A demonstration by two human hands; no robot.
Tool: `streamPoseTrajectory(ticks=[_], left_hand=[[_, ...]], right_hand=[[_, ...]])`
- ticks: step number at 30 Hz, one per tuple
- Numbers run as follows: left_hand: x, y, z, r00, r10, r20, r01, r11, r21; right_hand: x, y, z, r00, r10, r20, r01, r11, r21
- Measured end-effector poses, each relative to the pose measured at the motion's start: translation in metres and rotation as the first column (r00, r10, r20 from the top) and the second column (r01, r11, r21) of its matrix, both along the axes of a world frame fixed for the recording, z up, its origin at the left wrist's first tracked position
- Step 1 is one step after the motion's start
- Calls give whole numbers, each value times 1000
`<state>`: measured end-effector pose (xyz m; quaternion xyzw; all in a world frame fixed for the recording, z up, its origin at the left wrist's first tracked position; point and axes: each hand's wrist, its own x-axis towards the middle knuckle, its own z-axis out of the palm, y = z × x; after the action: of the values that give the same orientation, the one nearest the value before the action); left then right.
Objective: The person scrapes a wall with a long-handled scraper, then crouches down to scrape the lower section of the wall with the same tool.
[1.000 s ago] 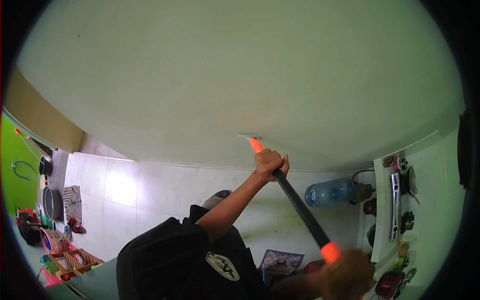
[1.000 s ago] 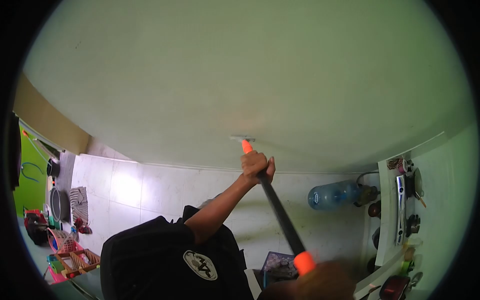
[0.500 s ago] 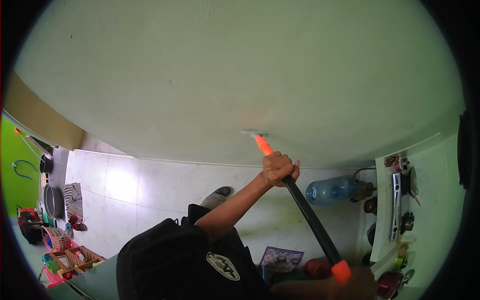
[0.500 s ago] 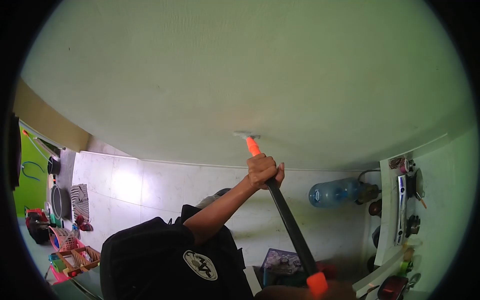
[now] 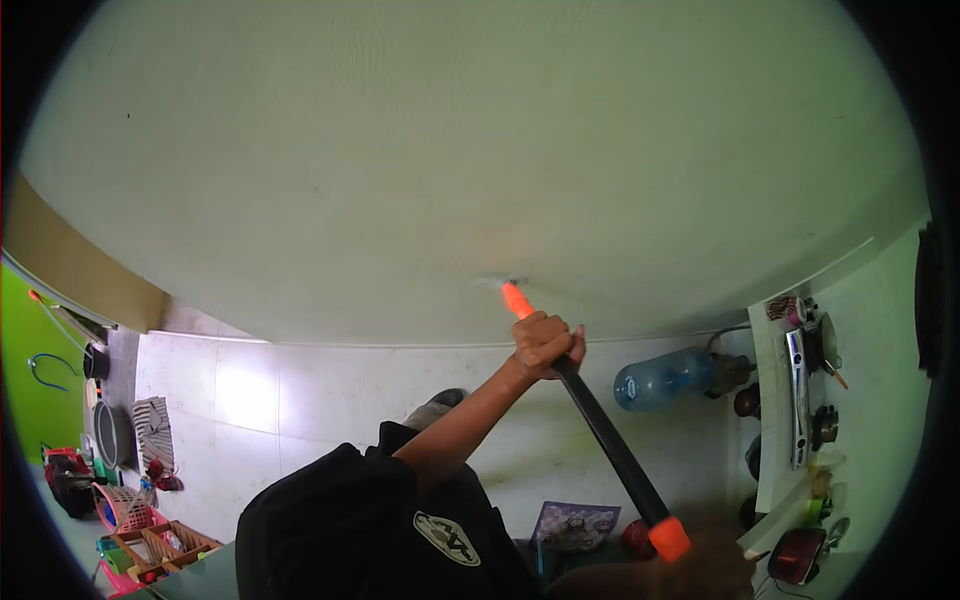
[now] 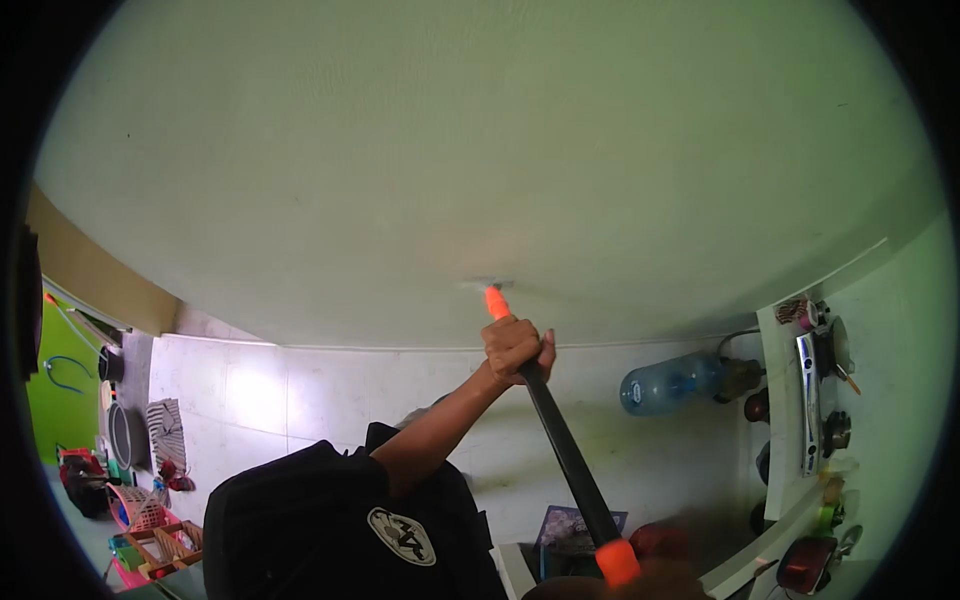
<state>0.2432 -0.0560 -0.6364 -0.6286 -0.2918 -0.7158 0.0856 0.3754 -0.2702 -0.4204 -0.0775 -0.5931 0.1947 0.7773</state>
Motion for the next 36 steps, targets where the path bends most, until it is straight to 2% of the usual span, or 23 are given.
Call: streamPoseTrajectory(ticks=[1, 4, 6, 7, 8, 9, 11, 12, 13, 15, 16, 17, 18, 20, 22, 23, 25, 28, 30, 31, 32, 34, 36], left_hand=[[0, -3, 5, 1000, -4, -1, 4, 1000, 11], [3, 4, -16, 998, -9, -69, 6, 999, -40], [5, 7, -43, 998, 6, -58, -10, 998, -64], [2, 11, -40, 998, 11, -55, -14, 998, -68], [1, 6, -39, 999, -9, -53, 6, 998, -55], [0, 3, -24, 999, -12, -43, 11, 1000, -11], [2, -2, -6, 998, 12, -65, -11, 1000, 20], [3, 0, -16, 997, 6, -79, -7, 1000, -13], [4, 6, -32, 996, 6, -92, -10, 999, -37], [3, 4, -39, 994, -5, -110, -2, 998, -67], [3, 4, -37, 995, -14, -104, 7, 998, -66], [0, 3, -36, 994, -21, -103, 14, 998, -69], [0, -1, -25, 996, -39, -76, 37, 999, -39], [1, -5, -15, 991, -29, -130, 28, 1000, -6], [4, 0, -25, 980, -12, -197, 7, 1000, -23], [5, 2, -46, 978, -48, -203, 33, 997, -75], [3, 10, -80, 963, -140, -230, 106, 983, -153], [2, -6, -88, 921, -245, -302, 160, 946, -281], [-2, -13, -88, 872, -346, -346, 216, 907, -363], [-5, -21, -85, 838, -416, -353, 264, 875, -405], [-7, -25, -80, 799, -483, -359, 311, 842, -441], [-8, -40, -81, 741, -519, -427, 274, 813, -513], [-7, -61, -89, 678, -580, -451, 234, 752, -616]], right_hand=[[9, -7, 1, 999, 44, -10, -43, 998, 41], [64, -1, -56, 951, -130, -279, 145, 989, 32], [44, 7, -46, 979, -186, -81, 171, 972, -162], [34, 14, -43, 980, -200, 20, 198, 948, -248], [74, -22, -80, 984, 70, -164, -89, 990, -108], [29, -1, -15, 968, 238, 80, -229, 968, -100], [2, 6, 4, 961, 158, -229, -140, 986, 91], [-4, 10, -1, 855, -17, -518, 32, 999, 19], [-7, 17, -12, 644, -181, -743, 168, 981, -93], [4, 17, -28, 693, -258, -673, 200, 966, -163], [28, 14, -35, 925, -147, -351, 115, 987, -111], [42, 8, -41, 1000, -13, 26, 16, 995, -103], [48, -3, -37, 957, 286, -46, -284, 958, 36], [61, -11, -52, 955, 172, -241, -95, 949, 300], [71, -3, -64, 954, 170, -247, -113, 967, 228], [77, 2, -71, 961, 220, -167, -220, 975, 18], [82, 6, -83, 942, 332, -44, -323, 866, -383], [73, -16, -83, 973, 229, 31, -193, 879, -436], [63, -33, -92, 982, -169, -84, 103, 853, -512], [66, -45, -100, 925, -358, -125, 232, 795, -561], [73, -52, -106, 890, -454, -46, 343, 732, -589], [100, -74, -127, 775, -620, 121, 547, 562, -621], [146, -123, -154, 665, -537, 519, 712, 247, -657]])
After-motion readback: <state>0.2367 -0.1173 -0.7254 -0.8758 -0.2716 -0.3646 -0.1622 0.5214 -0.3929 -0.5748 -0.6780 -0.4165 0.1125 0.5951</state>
